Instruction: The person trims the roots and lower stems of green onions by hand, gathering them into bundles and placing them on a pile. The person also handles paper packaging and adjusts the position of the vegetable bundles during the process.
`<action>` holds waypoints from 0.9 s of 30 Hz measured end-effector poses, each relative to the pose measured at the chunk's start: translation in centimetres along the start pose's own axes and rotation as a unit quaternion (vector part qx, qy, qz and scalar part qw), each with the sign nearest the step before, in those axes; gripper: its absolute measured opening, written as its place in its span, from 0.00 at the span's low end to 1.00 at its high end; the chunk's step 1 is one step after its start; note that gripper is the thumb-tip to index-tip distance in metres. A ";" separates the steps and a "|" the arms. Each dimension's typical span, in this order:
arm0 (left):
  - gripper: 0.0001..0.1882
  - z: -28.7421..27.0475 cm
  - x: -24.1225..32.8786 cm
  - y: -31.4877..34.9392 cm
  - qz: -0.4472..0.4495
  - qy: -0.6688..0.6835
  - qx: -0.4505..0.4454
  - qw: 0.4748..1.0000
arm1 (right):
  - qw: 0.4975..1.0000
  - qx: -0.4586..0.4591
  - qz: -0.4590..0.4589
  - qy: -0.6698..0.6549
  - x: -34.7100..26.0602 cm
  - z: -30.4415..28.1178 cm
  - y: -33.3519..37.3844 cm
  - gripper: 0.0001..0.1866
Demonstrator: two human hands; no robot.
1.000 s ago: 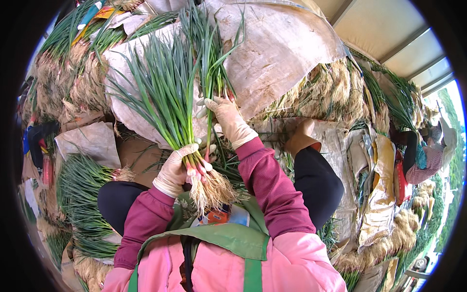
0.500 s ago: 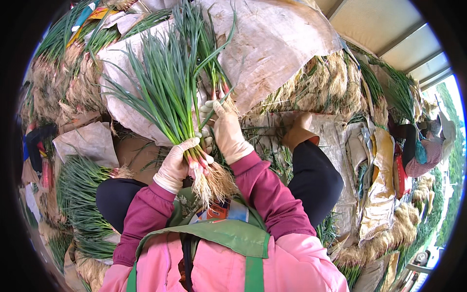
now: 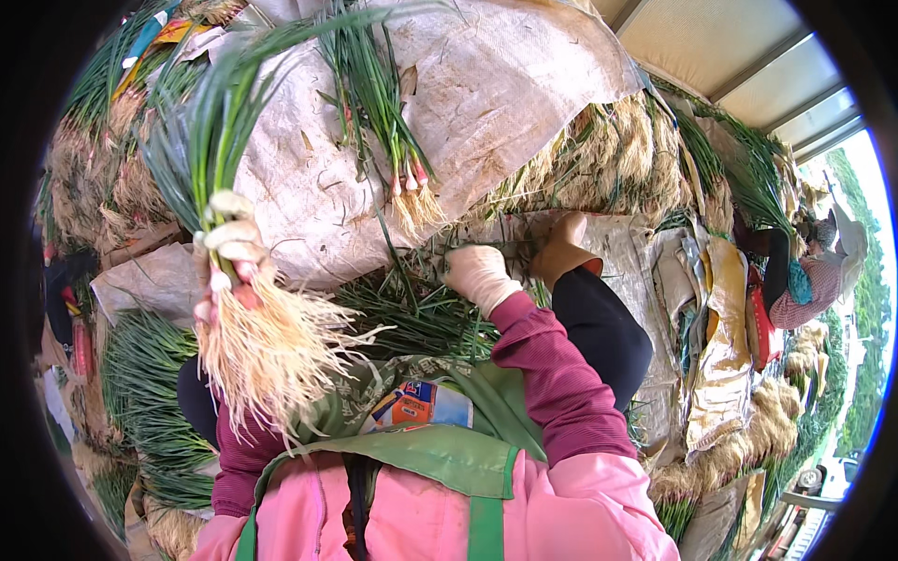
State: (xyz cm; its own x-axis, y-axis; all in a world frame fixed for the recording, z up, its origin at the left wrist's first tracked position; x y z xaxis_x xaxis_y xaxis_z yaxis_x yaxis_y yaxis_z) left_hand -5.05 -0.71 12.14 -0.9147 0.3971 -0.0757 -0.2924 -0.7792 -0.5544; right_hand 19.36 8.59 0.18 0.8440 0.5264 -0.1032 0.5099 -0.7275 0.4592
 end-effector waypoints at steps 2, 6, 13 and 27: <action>0.24 -0.7 -0.1 -0.1 0.115 -0.194 0.035 0.974 | 0.972 0.199 0.031 -0.124 -2.4 -3.1 -1.2 0.17; 0.19 -5.9 0.4 1.5 0.130 -0.298 0.271 0.906 | 0.951 0.280 0.078 -0.105 -5.4 -7.3 -6.3 0.18; 0.14 -6.5 -1.1 2.3 0.086 -0.171 0.247 0.950 | 0.843 0.446 -0.018 -0.299 -4.8 -7.3 -5.7 0.09; 0.12 -3.8 -2.1 2.6 -0.015 -0.241 0.392 0.888 | 0.417 0.174 -0.208 -0.867 -3.0 -9.4 2.0 0.11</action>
State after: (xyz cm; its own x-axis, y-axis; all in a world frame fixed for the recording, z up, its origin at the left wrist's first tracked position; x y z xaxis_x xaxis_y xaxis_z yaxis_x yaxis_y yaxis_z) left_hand -2.84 -1.76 7.73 -0.8612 0.3164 0.3979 -0.2494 -0.9450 0.2117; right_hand 16.32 9.69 9.71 -0.6336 -0.2512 -0.7317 0.4103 -0.9110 -0.0425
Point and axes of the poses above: each hand's wrist, its own y-axis away from the middle knuckle, its own z-axis out of the palm, x = y × z, the point moved 2 cm from there along -y, towards the middle knuckle, and after that the axes turned 3 degrees about -z, right-handed, at the moved point
